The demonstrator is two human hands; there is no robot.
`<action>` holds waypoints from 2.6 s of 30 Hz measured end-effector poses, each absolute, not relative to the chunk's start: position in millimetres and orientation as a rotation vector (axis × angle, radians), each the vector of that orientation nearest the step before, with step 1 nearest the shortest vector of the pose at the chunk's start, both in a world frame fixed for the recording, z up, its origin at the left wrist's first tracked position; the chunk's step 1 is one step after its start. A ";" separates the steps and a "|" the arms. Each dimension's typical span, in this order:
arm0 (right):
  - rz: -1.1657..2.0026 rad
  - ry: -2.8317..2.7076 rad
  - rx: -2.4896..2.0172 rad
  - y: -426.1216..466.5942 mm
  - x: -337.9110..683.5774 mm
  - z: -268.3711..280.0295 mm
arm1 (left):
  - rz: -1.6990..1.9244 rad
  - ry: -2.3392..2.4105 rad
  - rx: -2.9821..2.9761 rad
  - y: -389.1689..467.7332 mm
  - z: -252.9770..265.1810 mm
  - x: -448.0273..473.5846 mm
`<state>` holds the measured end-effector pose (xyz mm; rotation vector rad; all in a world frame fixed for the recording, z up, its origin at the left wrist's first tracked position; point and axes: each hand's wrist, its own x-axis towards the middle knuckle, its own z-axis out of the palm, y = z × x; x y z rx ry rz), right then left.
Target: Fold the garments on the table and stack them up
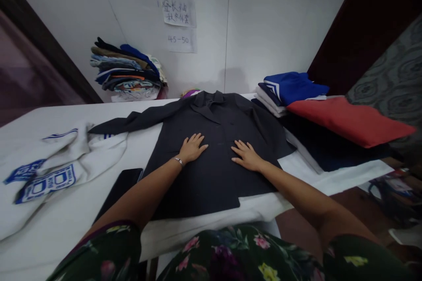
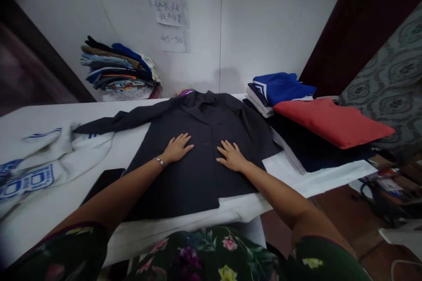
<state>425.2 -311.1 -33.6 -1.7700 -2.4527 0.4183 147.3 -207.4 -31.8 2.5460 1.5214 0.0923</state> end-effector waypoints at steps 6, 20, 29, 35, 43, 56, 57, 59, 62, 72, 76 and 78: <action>0.575 -2.434 -1.696 -347.3 431.8 -27.2 | 0.254 1.630 2.331 -201.7 -17.8 163.9; 0.879 -1.932 -1.573 -305.3 365.9 -23.7 | 0.656 1.793 1.459 -77.6 -0.1 210.0; 1.325 -1.578 -1.459 -303.6 364.5 -45.2 | 0.944 1.636 1.014 -26.9 3.1 233.0; 1.130 -1.499 -1.448 -282.4 370.6 -37.6 | 1.126 1.514 1.061 24.3 45.6 247.4; 1.497 -1.445 -1.277 -301.0 375.8 -41.6 | 0.894 1.377 1.165 3.6 0.9 255.3; 1.685 -1.330 -1.252 -353.6 393.6 -30.3 | 0.647 1.581 1.892 -116.5 -5.7 140.7; 1.701 -1.295 -1.288 -358.2 394.9 -30.4 | 0.623 1.628 1.938 -130.9 -5.5 124.2; 1.731 -1.224 -1.316 -367.5 396.5 -28.3 | 0.571 1.739 1.998 -157.4 -5.1 93.0; 1.802 -1.139 -1.264 -379.9 396.9 -22.0 | 0.486 1.931 2.038 -188.8 -5.6 56.3; 1.779 -1.147 -1.421 -396.6 381.5 -12.8 | 0.183 2.295 1.834 -210.1 2.2 21.9; 1.790 -1.256 -1.507 -402.7 374.7 -10.9 | 0.213 2.304 1.871 -208.8 4.7 20.8; 1.731 -1.381 -1.578 -405.2 375.9 -12.3 | 0.157 2.291 1.877 -212.0 2.2 21.0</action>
